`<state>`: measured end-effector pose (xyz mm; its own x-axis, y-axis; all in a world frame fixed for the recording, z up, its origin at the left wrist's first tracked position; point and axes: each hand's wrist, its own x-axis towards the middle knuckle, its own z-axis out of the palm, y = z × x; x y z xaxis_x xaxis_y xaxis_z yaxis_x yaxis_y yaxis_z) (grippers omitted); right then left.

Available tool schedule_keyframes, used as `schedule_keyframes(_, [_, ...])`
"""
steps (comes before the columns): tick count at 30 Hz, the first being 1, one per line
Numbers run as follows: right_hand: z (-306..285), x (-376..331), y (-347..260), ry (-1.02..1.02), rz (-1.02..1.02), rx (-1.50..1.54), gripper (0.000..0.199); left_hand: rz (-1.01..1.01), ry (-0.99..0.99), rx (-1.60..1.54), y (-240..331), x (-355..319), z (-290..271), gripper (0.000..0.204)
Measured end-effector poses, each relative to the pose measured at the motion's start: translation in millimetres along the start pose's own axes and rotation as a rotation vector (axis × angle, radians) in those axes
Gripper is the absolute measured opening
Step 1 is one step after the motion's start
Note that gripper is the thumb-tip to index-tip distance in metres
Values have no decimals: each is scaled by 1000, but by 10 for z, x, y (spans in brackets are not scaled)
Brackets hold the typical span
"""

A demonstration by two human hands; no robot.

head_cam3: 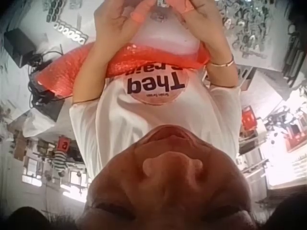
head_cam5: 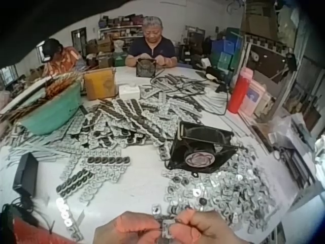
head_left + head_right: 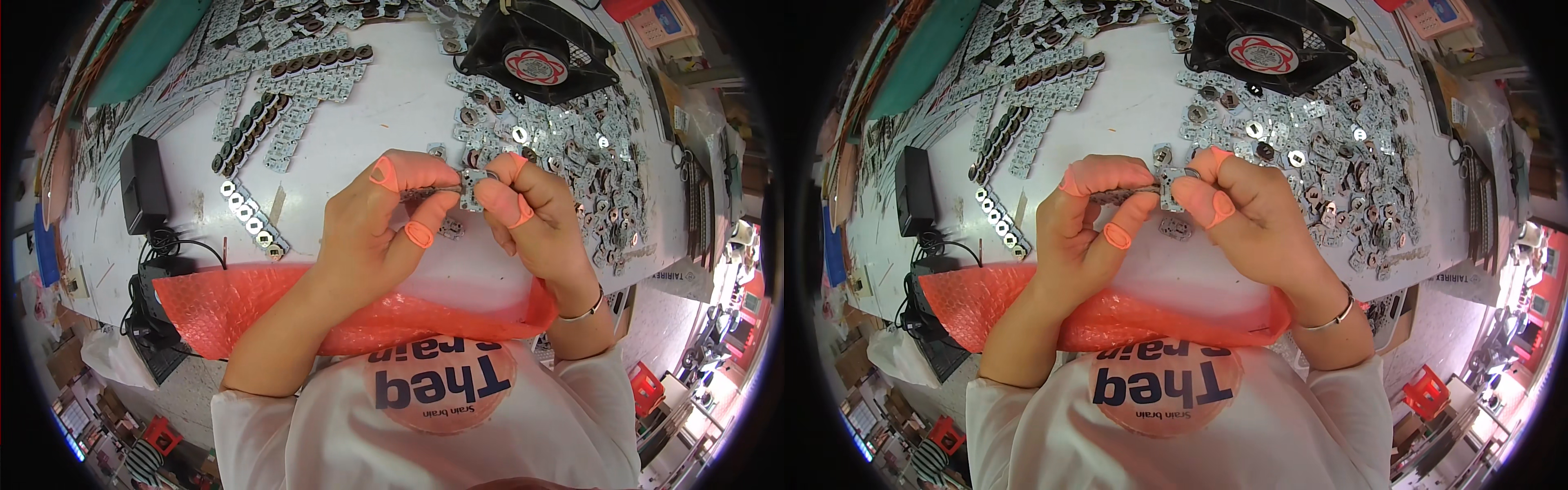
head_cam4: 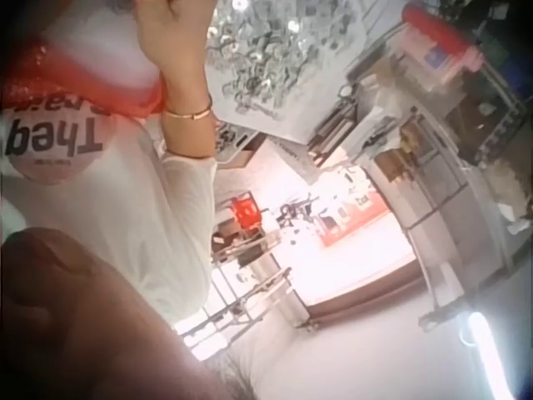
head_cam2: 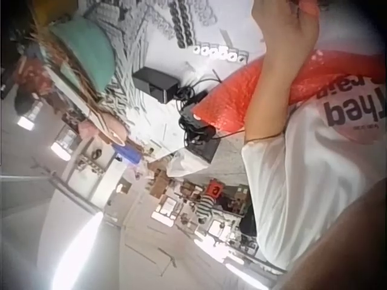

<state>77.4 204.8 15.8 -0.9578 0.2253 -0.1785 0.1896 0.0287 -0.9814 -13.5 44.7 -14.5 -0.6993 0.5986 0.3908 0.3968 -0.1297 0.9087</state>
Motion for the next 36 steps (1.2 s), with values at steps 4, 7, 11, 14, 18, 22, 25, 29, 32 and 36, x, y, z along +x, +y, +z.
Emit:
schedule_keyframes(4, [31, -23, -57, 29, 39, 111, 18, -12, 38, -34, -1, -9, 9, 19])
schedule_keyframes(7, [25, -34, -66, 17, 70, 83, 18, -23, 64, -40, -12, 8, 24, 19])
schedule_keyframes(11, [44, -28, -62, 44, 96, 150, 17, 94, 7, 28, 0, 23, 26, 19])
schedule_keyframes(14, [-10, -15, -36, 67, 75, 131, 17, 64, -28, 41, -32, -7, 22, 19])
schedule_keyframes(18, [-182, 13, -11, 40, -36, -246, 17, -120, -13, -98, 22, 15, 35, 17])
schedule_keyframes(22, [-186, 23, 41, 58, -189, -428, 18, -141, -126, -160, -15, 23, -15, 17])
schedule_keyframes(25, [-261, 0, -1, -55, -119, -347, 18, -336, -153, -304, 32, 30, -24, 18])
schedule_keyframes(29, [-182, 8, -53, -65, -120, -288, 19, -478, -137, -577, 35, 9, -47, 19])
schedule_keyframes(32, [-151, -2, -66, -136, -39, -187, 17, -502, -157, -657, 42, 19, -52, 20])
schedule_keyframes(36, [-76, -26, -79, -159, 20, 51, 17, -688, -188, -863, 95, 79, -146, 21])
